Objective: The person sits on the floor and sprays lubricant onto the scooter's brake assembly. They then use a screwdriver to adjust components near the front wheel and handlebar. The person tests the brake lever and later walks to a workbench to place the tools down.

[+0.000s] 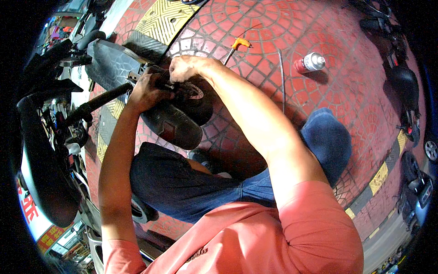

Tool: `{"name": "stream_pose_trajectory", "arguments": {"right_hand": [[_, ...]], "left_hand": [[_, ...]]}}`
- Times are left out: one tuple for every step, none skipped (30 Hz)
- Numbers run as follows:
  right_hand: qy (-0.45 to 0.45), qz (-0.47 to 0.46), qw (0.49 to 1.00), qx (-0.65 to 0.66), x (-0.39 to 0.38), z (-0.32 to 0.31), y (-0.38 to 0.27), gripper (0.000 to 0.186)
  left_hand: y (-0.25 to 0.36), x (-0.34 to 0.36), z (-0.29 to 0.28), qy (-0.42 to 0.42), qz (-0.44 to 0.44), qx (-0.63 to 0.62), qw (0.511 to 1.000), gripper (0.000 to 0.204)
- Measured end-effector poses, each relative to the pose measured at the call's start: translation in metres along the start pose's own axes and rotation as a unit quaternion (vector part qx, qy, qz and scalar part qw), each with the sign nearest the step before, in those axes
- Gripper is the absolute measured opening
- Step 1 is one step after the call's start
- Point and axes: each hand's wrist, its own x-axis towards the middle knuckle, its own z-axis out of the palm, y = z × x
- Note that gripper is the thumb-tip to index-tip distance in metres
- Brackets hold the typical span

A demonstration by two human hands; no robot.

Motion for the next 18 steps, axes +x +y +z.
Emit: {"name": "stream_pose_trajectory", "arguments": {"right_hand": [[0.008,-0.006,1.000,0.001,-0.003,0.000,-0.002,0.030],[0.015,-0.011,1.000,0.002,-0.006,0.001,-0.004,0.030],[0.024,-0.017,1.000,0.003,-0.007,0.000,-0.004,0.030],[0.032,-0.025,0.999,0.006,-0.008,0.000,-0.003,0.032],[0.027,-0.022,0.999,0.002,-0.007,-0.001,-0.004,0.033],[0.022,-0.016,1.000,0.000,-0.007,0.000,-0.004,0.034],[0.018,-0.011,1.000,-0.003,-0.007,0.000,-0.003,0.035],[0.009,-0.008,1.000,-0.009,-0.006,-0.002,-0.003,0.037],[-0.002,-0.006,1.000,-0.015,-0.003,-0.003,-0.004,0.038],[-0.013,-0.004,1.000,-0.021,-0.001,-0.003,-0.003,0.039],[-0.004,0.002,1.000,-0.015,-0.002,-0.001,-0.002,0.040],[0.005,0.007,1.000,-0.010,-0.004,-0.001,-0.002,0.040],[0.014,0.012,1.000,-0.004,-0.005,0.000,-0.003,0.040],[0.024,0.009,1.000,-0.001,-0.005,0.001,-0.004,0.040],[0.036,0.007,0.999,0.003,-0.006,0.001,-0.003,0.039],[0.048,0.005,0.999,0.007,-0.007,0.002,-0.002,0.038],[0.040,-0.005,0.999,0.005,-0.008,0.001,0.000,0.037],[0.031,-0.016,0.999,0.003,-0.009,-0.002,-0.001,0.036]], "left_hand": [[0.001,0.000,-0.001,0.001,0.008,-0.015,1.000,0.059],[0.002,-0.001,-0.002,0.002,0.016,-0.030,0.999,0.060],[0.002,0.000,-0.001,0.002,0.012,-0.019,1.000,0.059],[0.003,0.001,0.000,0.001,0.008,-0.007,1.000,0.059],[0.003,0.002,0.000,0.000,0.004,0.005,1.000,0.059],[0.004,0.002,0.000,0.003,0.000,0.015,1.000,0.059],[0.005,0.001,0.001,0.007,-0.004,0.025,1.000,0.059],[0.006,0.002,0.001,0.010,-0.007,0.035,0.999,0.060],[0.009,0.001,-0.001,0.004,-0.011,0.030,0.999,0.059],[0.011,0.000,-0.004,-0.003,-0.015,0.025,1.000,0.059],[0.013,0.000,-0.006,-0.009,-0.019,0.020,1.000,0.059],[0.013,-0.001,-0.006,-0.005,-0.013,0.010,1.000,0.059],[0.013,-0.001,-0.006,-0.001,-0.007,0.000,1.000,0.059],[0.013,-0.001,-0.005,0.004,-0.001,-0.009,1.000,0.058],[0.013,-0.001,-0.005,-0.001,-0.010,0.000,1.000,0.058],[0.014,-0.001,-0.005,-0.006,-0.019,0.009,1.000,0.058],[0.014,0.000,-0.005,-0.010,-0.029,0.019,0.999,0.058],[0.012,-0.001,-0.005,-0.003,-0.016,0.014,1.000,0.058]]}}
